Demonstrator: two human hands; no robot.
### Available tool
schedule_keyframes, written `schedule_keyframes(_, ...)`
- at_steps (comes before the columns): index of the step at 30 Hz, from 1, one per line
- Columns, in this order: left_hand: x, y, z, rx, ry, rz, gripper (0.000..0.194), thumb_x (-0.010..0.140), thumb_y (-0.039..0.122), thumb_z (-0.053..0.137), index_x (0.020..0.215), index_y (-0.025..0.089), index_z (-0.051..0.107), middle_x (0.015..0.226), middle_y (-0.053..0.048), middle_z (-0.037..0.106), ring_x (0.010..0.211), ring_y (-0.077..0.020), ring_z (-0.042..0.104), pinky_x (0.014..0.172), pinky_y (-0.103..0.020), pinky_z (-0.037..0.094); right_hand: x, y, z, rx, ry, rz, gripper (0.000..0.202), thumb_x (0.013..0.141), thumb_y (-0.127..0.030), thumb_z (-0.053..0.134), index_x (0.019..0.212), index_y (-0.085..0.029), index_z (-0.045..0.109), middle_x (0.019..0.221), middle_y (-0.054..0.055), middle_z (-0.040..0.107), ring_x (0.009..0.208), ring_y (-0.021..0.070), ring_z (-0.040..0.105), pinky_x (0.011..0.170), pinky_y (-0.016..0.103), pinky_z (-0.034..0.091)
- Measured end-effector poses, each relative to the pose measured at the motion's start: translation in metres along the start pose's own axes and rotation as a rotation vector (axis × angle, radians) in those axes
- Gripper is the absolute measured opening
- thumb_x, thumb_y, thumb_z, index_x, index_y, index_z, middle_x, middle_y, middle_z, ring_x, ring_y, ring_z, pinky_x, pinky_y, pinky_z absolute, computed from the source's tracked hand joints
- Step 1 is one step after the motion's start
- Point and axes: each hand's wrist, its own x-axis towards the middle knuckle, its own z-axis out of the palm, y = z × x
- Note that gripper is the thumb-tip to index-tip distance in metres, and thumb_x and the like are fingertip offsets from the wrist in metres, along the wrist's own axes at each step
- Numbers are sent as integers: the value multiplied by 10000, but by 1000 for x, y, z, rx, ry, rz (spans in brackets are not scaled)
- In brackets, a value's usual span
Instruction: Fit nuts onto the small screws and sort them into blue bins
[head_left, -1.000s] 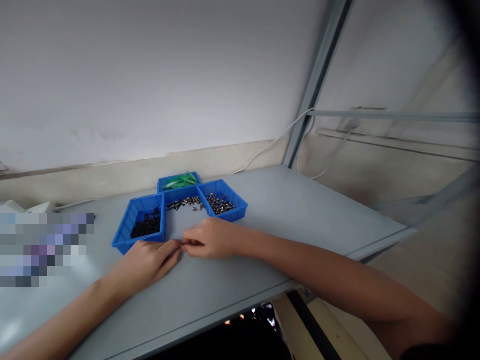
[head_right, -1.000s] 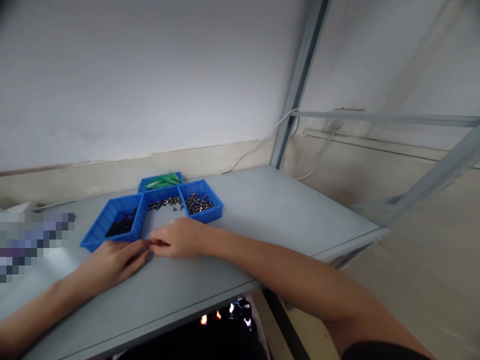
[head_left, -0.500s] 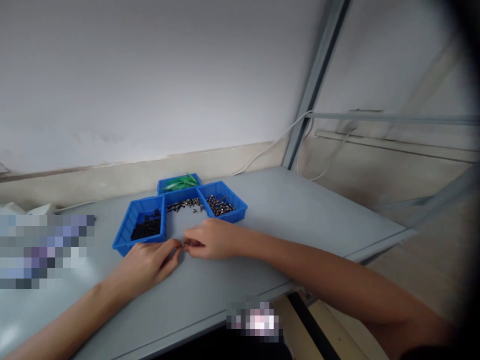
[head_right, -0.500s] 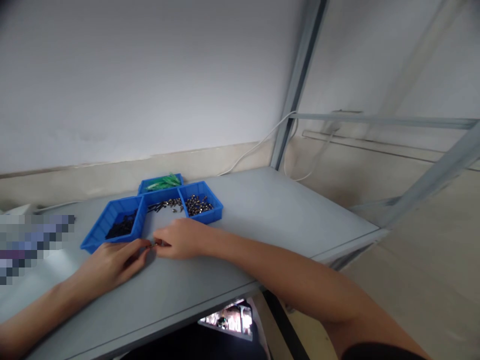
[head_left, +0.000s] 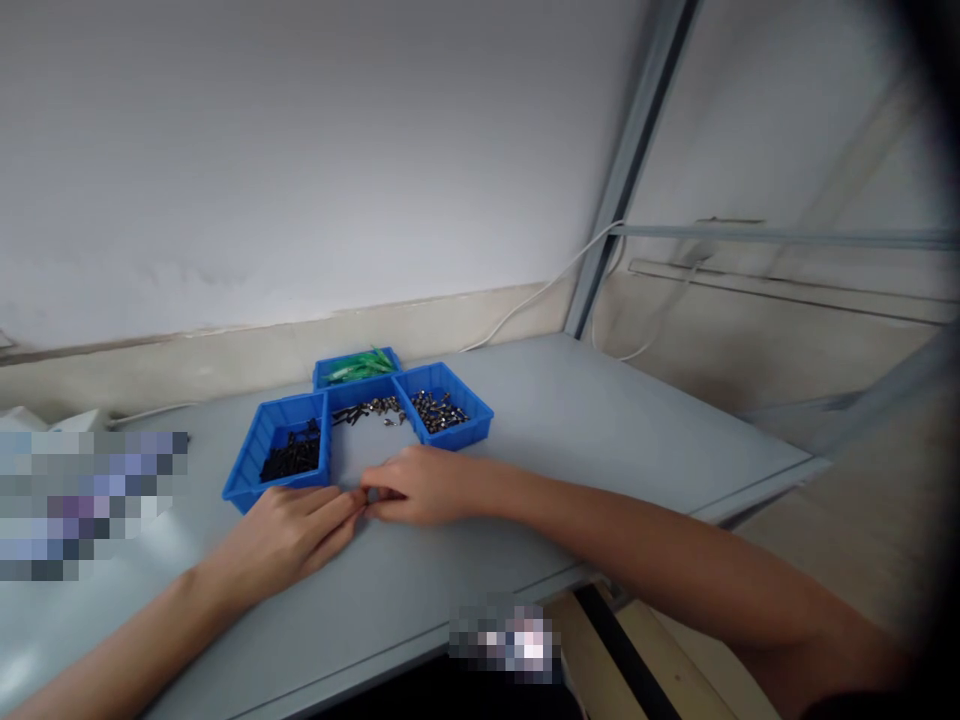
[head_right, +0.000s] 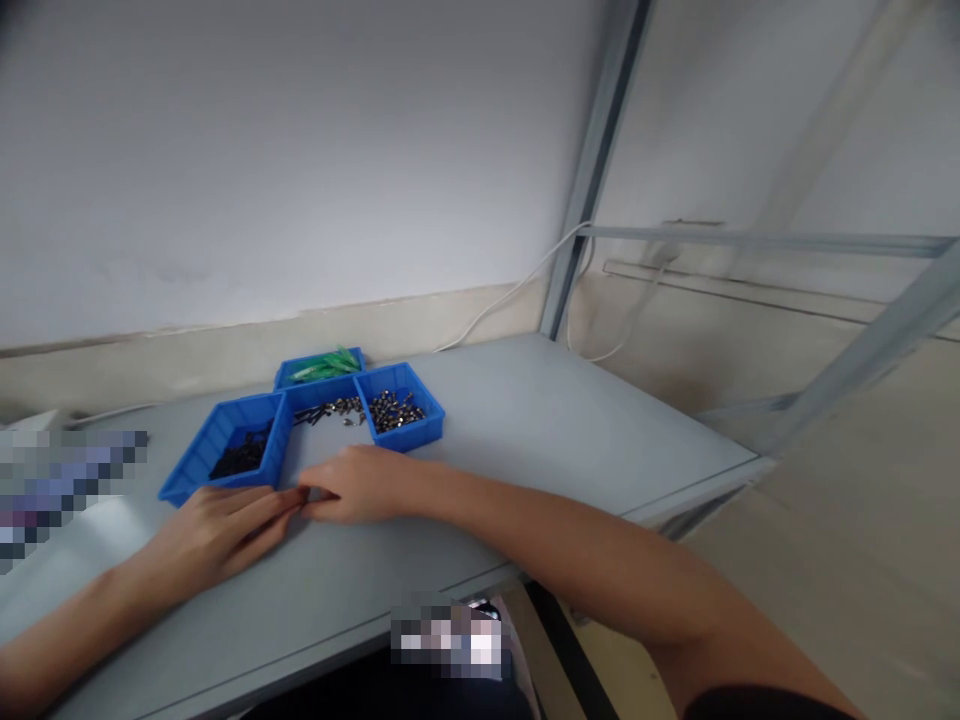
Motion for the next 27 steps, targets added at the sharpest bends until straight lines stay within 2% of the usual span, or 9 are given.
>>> schedule_keyframes(5, 2, 2, -2, -17, 15, -17, 197, 909, 213, 385, 946, 148, 567, 684, -5, 601, 576, -120, 587, 521, -242, 443, 1, 1, 0, 50, -22, -3, 126, 826, -268, 473, 800, -174, 553, 697, 3, 599, 611, 114, 506, 543, 221, 328)
schedule_keyframes(10, 3, 3, -3, -21, -35, -71, 218, 915, 252, 373, 901, 166, 573, 672, -3, 605, 576, -123, 591, 534, -244, 447, 0, 0, -1, 27, -26, 23, 150, 814, -286, 507, 781, -158, 578, 693, 9, 601, 606, 111, 502, 535, 220, 322)
schedule_keyframes(19, 5, 1, -2, 27, -118, -136, 301, 933, 280, 291, 821, 179, 551, 620, 5, 595, 547, -137, 600, 501, -243, 434, 0, -1, -3, 36, 44, 48, 189, 822, -319, 504, 751, -158, 571, 675, -1, 611, 599, 99, 520, 536, 206, 336)
schedule_keyframes(27, 4, 1, 0, 44, -135, -146, 296, 927, 267, 290, 808, 173, 544, 600, 4, 585, 535, -135, 594, 489, -235, 418, -1, -2, -5, 52, 26, 26, 184, 840, -317, 489, 799, -162, 580, 709, 6, 627, 626, 104, 538, 560, 214, 351)
